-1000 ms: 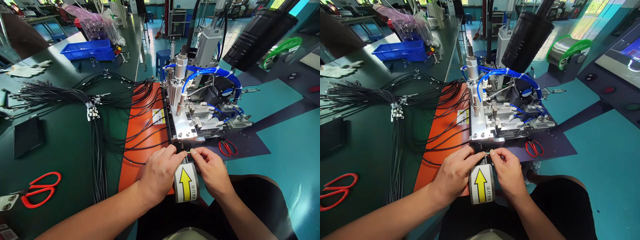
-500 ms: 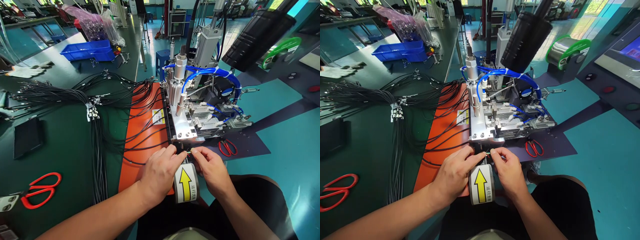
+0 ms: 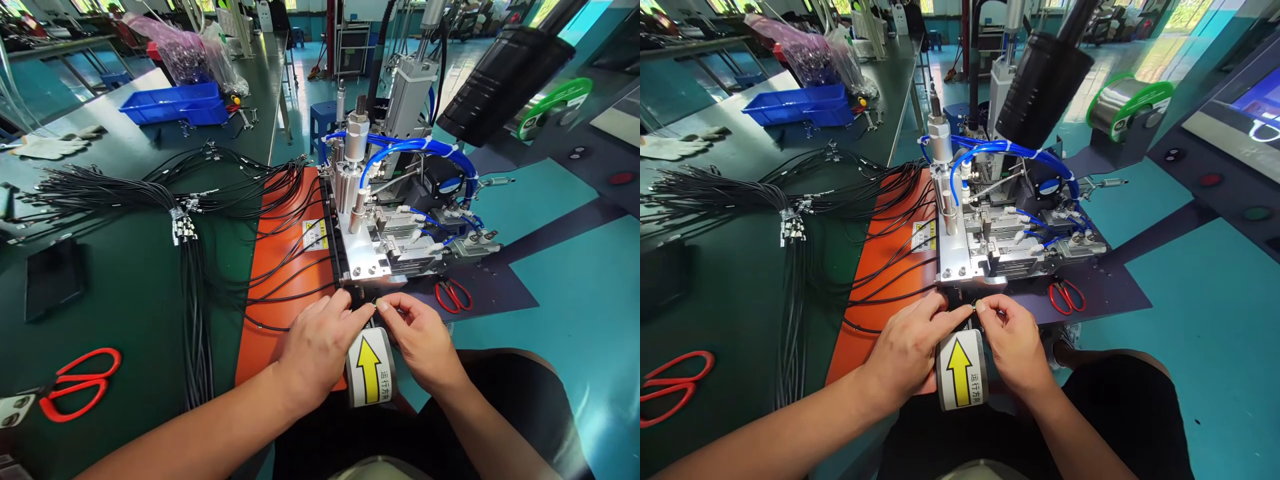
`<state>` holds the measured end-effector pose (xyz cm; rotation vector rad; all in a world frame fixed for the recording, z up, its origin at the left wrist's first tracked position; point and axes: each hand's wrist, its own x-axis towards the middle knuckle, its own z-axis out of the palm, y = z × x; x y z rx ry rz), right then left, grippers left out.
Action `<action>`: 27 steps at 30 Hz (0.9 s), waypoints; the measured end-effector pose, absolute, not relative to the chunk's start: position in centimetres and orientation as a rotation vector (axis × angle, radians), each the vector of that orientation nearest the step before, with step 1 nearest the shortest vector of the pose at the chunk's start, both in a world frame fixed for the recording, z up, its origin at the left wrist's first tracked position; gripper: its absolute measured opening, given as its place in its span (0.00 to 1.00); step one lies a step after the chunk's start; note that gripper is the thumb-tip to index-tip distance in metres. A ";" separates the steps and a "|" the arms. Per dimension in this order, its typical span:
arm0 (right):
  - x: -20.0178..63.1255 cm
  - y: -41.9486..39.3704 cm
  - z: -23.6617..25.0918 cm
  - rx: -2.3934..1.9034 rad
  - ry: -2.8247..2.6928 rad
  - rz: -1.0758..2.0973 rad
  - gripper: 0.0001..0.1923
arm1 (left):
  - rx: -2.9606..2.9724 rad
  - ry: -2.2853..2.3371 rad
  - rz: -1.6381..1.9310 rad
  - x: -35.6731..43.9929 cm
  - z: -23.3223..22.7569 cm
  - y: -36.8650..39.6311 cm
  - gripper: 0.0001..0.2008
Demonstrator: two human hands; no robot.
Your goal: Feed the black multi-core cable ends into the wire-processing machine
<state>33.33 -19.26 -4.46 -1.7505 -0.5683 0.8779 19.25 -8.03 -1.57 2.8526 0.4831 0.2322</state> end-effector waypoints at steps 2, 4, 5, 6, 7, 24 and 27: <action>33.3 -19.3 -4.4 -1.766 -0.592 0.862 0.18 | 2.860 0.479 0.211 19.2 -1.5 -8.0 0.18; 33.3 -19.3 -4.4 -1.784 -0.618 0.837 0.18 | 2.867 0.464 0.204 19.2 -1.5 -8.0 0.18; 33.3 -19.3 -4.4 -1.792 -0.635 0.825 0.18 | 2.872 0.459 0.202 19.2 -1.4 -8.0 0.18; 33.3 -19.3 -4.4 -1.797 -0.652 0.813 0.17 | 2.878 0.457 0.199 19.2 -1.4 -8.0 0.18; 33.3 -19.3 -4.5 -1.799 -0.669 0.804 0.17 | 2.884 0.458 0.196 19.3 -1.4 -8.0 0.18; 32.9 -20.6 -4.7 -1.614 -0.525 1.088 0.20 | 2.755 0.425 0.374 18.9 -2.6 -7.7 0.16; 32.9 -20.4 -4.5 -1.628 -0.523 1.076 0.19 | 2.745 0.420 0.369 18.9 -2.7 -7.7 0.16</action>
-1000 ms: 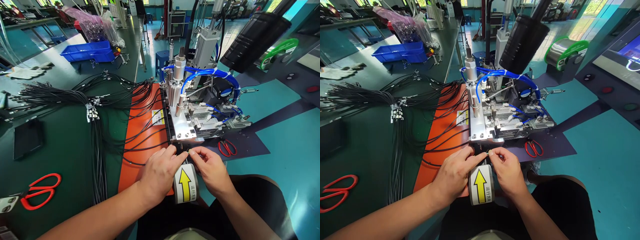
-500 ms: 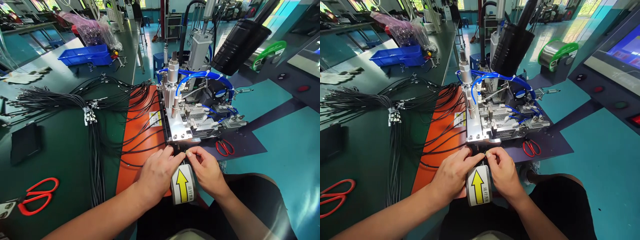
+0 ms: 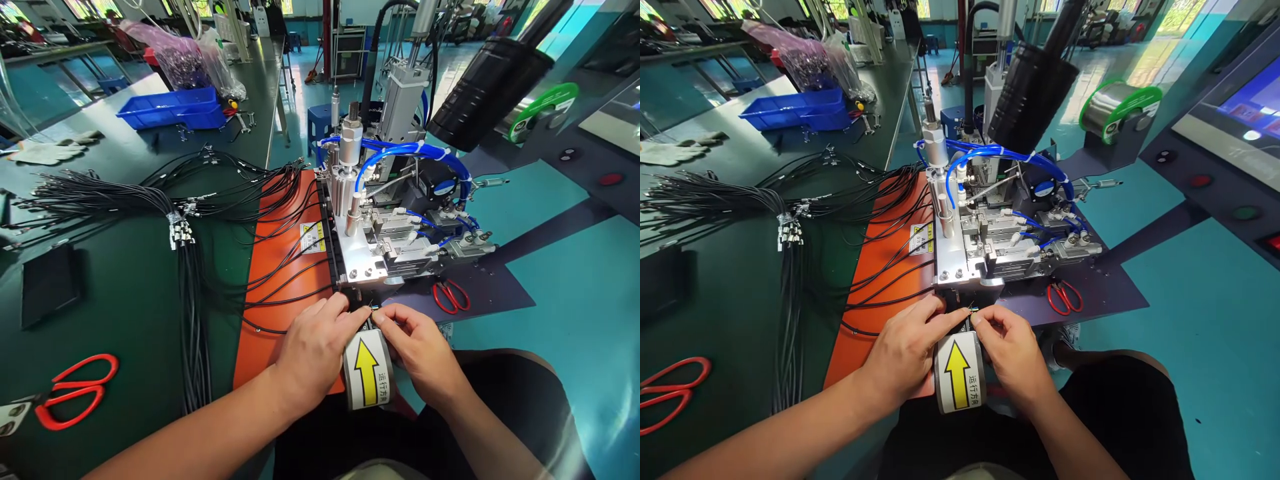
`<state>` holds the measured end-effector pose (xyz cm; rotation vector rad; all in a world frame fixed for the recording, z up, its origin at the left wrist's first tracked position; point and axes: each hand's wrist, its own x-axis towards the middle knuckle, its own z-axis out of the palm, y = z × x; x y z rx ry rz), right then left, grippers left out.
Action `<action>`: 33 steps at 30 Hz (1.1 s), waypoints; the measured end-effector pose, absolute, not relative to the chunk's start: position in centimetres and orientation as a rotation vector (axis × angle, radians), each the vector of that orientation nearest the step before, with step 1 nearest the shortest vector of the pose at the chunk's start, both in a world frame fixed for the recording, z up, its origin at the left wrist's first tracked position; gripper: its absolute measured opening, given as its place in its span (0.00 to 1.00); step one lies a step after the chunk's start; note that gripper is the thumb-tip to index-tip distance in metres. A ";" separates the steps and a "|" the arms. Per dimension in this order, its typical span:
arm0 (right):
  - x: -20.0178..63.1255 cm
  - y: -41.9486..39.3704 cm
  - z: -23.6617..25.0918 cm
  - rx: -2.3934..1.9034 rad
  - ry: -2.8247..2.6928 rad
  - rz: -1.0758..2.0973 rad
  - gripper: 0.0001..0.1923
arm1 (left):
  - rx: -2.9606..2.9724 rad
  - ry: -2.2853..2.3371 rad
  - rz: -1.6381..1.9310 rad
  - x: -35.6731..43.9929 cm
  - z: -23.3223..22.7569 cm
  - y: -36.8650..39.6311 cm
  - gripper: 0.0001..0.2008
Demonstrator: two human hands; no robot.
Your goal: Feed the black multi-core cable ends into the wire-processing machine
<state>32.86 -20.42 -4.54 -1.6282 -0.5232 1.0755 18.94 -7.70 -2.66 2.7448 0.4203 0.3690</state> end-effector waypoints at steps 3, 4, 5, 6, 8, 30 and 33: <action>32.9 -20.2 -4.2 -1.701 -0.562 1.024 0.19 | 2.751 0.414 0.372 19.0 -2.6 -7.7 0.15; 32.9 -20.2 -4.1 -1.730 -0.580 1.002 0.19 | 2.755 0.416 0.378 19.0 -2.6 -7.7 0.15; 33.0 -20.1 -3.9 -1.759 -0.602 0.980 0.19 | 2.758 0.418 0.383 19.0 -2.5 -7.7 0.15; 33.0 -20.1 -3.7 -1.789 -0.628 0.955 0.18 | 2.761 0.420 0.385 19.0 -2.5 -7.7 0.15; 33.0 -20.1 -3.4 -1.854 -0.684 0.897 0.18 | 2.765 0.427 0.383 19.1 -2.4 -7.7 0.15; 33.8 -19.8 -3.8 -2.003 -0.939 0.623 0.14 | 2.781 0.426 0.370 19.1 -2.4 -7.7 0.15; 33.9 -19.7 -3.8 -2.013 -0.856 0.628 0.14 | 2.783 0.428 0.383 19.1 -2.2 -7.8 0.15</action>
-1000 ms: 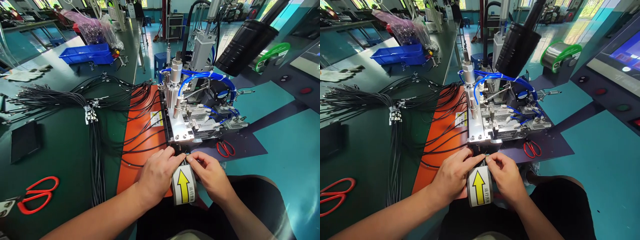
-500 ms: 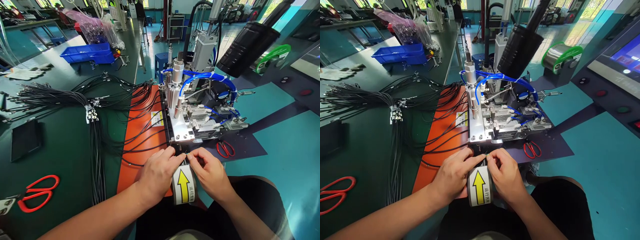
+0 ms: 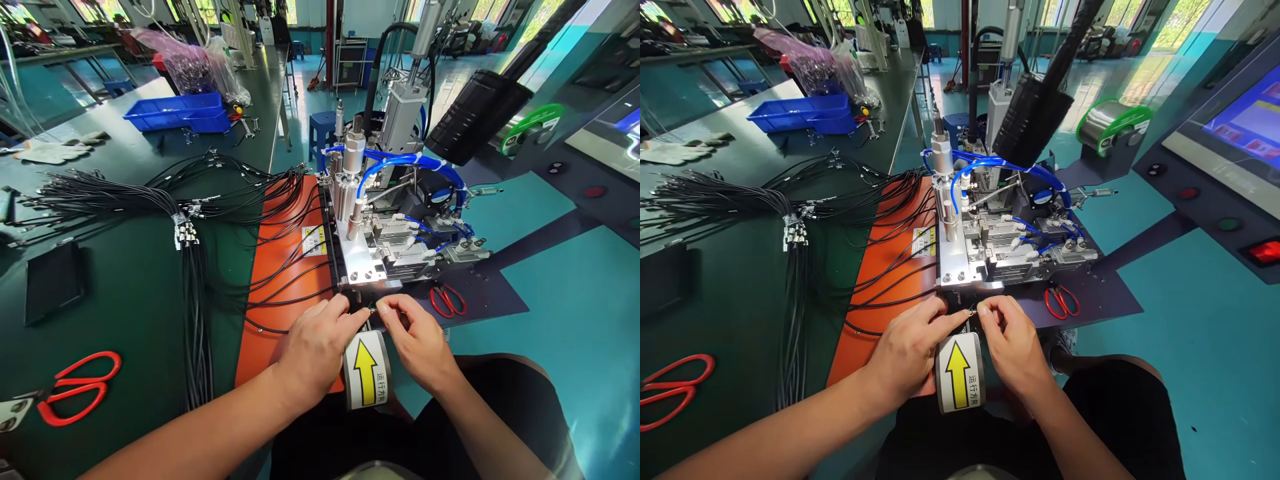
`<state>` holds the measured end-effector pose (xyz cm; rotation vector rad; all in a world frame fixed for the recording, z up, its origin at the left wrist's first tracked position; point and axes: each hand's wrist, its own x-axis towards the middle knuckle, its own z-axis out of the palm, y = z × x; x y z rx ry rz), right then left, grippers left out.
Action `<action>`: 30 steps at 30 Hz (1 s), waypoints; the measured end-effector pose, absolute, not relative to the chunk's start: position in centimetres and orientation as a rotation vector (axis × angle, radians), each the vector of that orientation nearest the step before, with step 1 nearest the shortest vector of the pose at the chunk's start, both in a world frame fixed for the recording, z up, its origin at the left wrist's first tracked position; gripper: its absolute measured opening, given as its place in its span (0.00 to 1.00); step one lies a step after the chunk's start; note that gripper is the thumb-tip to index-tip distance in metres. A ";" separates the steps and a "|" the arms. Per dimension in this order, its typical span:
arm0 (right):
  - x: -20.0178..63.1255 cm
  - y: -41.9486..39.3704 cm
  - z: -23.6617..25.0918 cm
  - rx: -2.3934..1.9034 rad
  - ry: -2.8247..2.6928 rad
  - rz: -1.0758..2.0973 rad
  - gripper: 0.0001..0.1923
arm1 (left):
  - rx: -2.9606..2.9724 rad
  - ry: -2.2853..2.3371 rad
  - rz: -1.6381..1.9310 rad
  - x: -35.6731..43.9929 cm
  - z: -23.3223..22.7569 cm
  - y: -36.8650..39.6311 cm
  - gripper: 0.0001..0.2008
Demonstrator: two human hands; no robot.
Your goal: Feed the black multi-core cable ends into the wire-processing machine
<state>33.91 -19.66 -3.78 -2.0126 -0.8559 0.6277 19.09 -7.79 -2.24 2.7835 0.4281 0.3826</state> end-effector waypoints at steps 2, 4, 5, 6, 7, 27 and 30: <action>33.9 -19.5 -3.7 -1.958 -0.872 0.637 0.13 | 2.782 0.436 0.390 19.1 -2.1 -7.8 0.15; 33.8 -19.3 -3.5 -1.897 -0.919 0.626 0.13 | 2.780 0.440 0.379 19.1 -2.1 -7.9 0.16; 33.8 -19.2 -3.5 -1.875 -0.941 0.605 0.13 | 2.781 0.437 0.376 19.1 -2.1 -7.9 0.16; 33.8 -19.1 -3.5 -1.861 -0.956 0.577 0.12 | 2.783 0.430 0.373 19.1 -2.2 -7.8 0.15; 33.7 -19.0 -3.5 -1.855 -0.965 0.548 0.12 | 2.785 0.422 0.374 19.1 -2.3 -7.8 0.15; 33.4 -18.5 -3.6 -1.962 -0.762 0.719 0.16 | 2.813 0.597 0.351 18.4 -1.4 -8.0 0.09; 33.4 -18.5 -3.5 -1.958 -0.752 0.721 0.16 | 2.759 0.643 0.274 18.4 -1.2 -8.0 0.10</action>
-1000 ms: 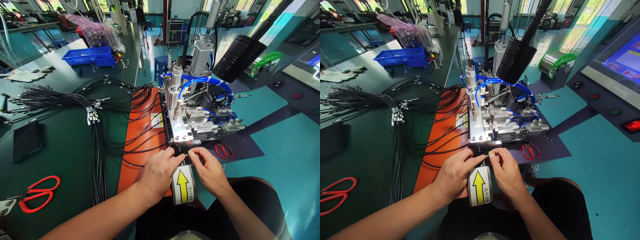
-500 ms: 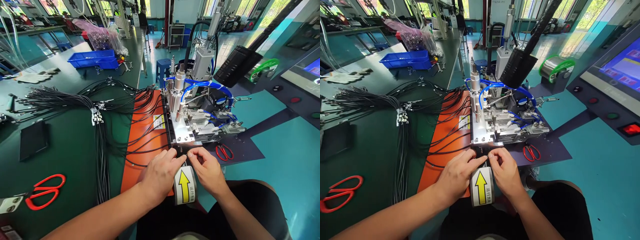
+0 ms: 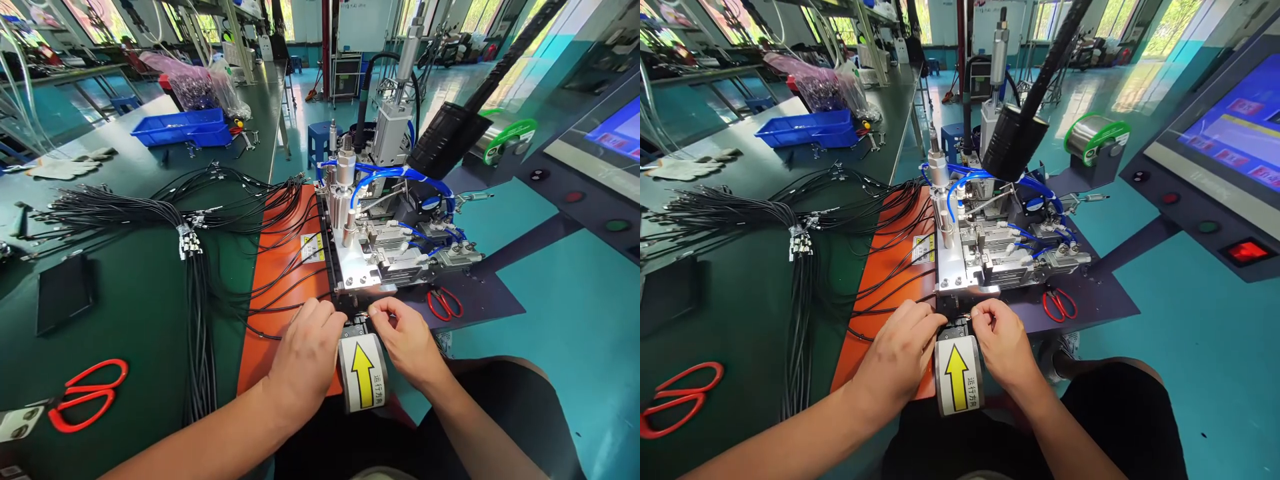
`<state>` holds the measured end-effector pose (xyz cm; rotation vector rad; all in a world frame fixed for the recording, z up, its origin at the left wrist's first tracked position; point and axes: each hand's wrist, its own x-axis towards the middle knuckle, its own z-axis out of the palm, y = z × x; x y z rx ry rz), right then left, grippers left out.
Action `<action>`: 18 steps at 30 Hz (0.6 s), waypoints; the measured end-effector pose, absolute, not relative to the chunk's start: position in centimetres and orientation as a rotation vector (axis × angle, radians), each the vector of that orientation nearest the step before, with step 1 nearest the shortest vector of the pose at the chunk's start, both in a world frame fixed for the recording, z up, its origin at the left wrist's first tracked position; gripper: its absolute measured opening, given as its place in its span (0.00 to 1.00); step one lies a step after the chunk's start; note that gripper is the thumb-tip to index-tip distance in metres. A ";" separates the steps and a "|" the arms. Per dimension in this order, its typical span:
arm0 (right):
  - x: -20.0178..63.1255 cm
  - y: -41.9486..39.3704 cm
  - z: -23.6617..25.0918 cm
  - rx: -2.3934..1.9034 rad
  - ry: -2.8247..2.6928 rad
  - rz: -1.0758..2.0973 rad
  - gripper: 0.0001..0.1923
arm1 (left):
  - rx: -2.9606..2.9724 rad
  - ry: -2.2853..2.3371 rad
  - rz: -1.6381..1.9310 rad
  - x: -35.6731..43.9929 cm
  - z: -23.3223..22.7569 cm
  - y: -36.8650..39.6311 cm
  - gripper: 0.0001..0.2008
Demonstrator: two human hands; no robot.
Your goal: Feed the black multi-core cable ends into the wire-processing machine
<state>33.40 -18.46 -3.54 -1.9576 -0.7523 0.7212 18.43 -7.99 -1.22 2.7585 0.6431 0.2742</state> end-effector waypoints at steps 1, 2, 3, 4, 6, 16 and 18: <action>33.4 -18.5 -3.5 -1.957 -0.752 0.720 0.16 | 2.727 0.665 0.220 18.4 -1.1 -8.0 0.10; 33.4 -18.5 -3.5 -1.958 -0.753 0.717 0.16 | 2.696 0.686 0.165 18.4 -1.0 -8.0 0.11; 33.4 -18.5 -3.4 -1.959 -0.755 0.714 0.15 | 2.668 0.701 0.118 18.3 -0.8 -7.9 0.11; 33.3 -18.5 -3.4 -1.959 -0.759 0.709 0.15 | 2.647 0.708 0.082 18.3 -0.6 -7.9 0.12; 33.3 -18.5 -3.4 -1.956 -0.768 0.696 0.15 | 2.622 0.691 0.042 18.2 -0.3 -7.8 0.12; 32.8 -19.5 -2.5 -1.936 -0.766 0.543 0.14 | 2.583 0.585 -0.026 17.5 0.9 -8.3 0.12; 32.0 -20.5 -1.8 -1.891 -0.825 0.454 0.12 | 2.585 0.564 -0.046 17.4 1.2 -8.3 0.12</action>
